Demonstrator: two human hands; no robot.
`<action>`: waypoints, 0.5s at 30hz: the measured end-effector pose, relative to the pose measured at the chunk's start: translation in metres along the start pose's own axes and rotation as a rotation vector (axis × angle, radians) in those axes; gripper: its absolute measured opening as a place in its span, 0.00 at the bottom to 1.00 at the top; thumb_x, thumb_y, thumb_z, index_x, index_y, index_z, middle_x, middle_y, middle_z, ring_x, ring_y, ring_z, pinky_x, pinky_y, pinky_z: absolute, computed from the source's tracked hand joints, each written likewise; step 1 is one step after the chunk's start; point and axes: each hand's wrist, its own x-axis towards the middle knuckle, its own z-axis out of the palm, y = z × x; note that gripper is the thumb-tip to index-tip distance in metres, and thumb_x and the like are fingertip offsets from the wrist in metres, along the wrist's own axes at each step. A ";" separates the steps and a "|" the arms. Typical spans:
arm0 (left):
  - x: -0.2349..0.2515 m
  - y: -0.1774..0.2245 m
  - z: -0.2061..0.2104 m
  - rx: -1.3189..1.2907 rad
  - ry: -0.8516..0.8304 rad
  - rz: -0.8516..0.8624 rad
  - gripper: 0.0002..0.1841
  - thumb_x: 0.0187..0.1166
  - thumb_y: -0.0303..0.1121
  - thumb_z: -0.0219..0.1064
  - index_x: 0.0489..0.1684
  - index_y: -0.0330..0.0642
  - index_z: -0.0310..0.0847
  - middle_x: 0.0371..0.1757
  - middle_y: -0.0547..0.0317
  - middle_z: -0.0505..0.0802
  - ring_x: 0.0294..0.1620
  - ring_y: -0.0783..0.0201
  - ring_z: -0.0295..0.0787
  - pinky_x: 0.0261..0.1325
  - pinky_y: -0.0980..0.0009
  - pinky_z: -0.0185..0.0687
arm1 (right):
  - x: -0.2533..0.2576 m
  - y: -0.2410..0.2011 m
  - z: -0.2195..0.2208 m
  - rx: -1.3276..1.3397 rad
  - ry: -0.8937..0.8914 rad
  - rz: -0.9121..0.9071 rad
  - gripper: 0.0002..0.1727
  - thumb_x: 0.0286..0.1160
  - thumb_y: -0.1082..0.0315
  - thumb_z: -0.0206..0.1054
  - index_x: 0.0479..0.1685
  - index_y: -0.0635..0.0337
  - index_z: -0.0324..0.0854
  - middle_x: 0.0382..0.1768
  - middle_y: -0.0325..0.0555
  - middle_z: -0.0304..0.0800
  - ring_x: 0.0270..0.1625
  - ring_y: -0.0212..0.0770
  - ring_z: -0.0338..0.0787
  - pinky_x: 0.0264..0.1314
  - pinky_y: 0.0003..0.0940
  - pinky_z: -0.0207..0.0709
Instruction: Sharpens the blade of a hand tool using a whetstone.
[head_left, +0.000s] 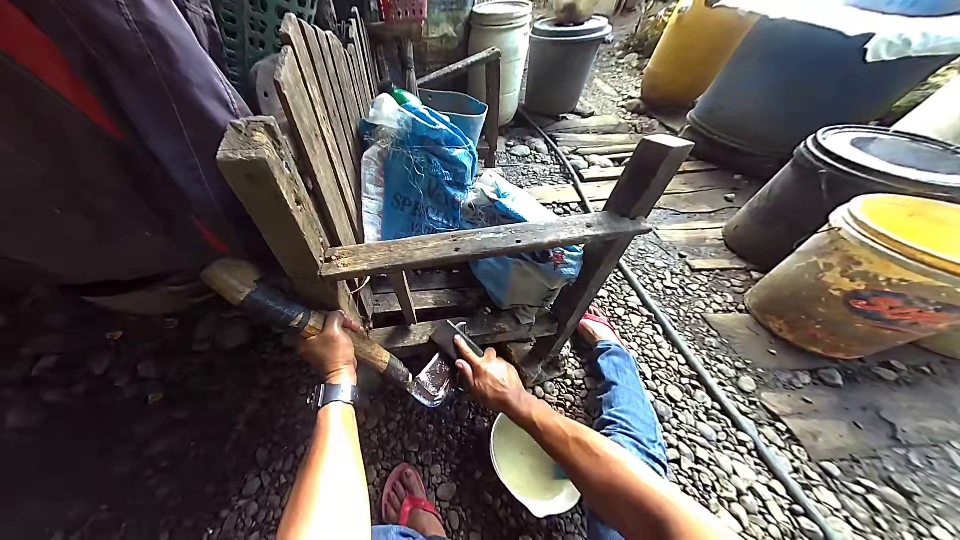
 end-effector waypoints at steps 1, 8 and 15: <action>0.000 -0.001 -0.001 -0.008 -0.007 0.006 0.09 0.72 0.15 0.58 0.27 0.38 0.72 0.10 0.65 0.81 0.08 0.69 0.81 0.17 0.73 0.85 | 0.009 -0.001 -0.006 0.017 0.018 0.024 0.34 0.94 0.41 0.37 0.98 0.29 0.42 0.73 0.75 0.77 0.61 0.73 0.88 0.62 0.66 0.80; 0.001 -0.002 -0.006 0.009 -0.024 0.004 0.10 0.71 0.14 0.58 0.25 0.39 0.72 0.09 0.65 0.81 0.08 0.69 0.80 0.16 0.74 0.83 | 0.002 -0.009 0.001 0.046 0.023 0.075 0.34 0.94 0.42 0.37 0.98 0.32 0.42 0.71 0.74 0.79 0.61 0.72 0.88 0.62 0.65 0.81; -0.003 0.005 -0.002 0.039 -0.006 -0.012 0.10 0.72 0.14 0.60 0.25 0.40 0.72 0.09 0.65 0.80 0.07 0.70 0.79 0.16 0.74 0.82 | 0.020 -0.010 -0.010 0.099 0.052 0.214 0.33 0.94 0.41 0.34 0.98 0.28 0.39 0.74 0.68 0.80 0.65 0.67 0.88 0.66 0.61 0.79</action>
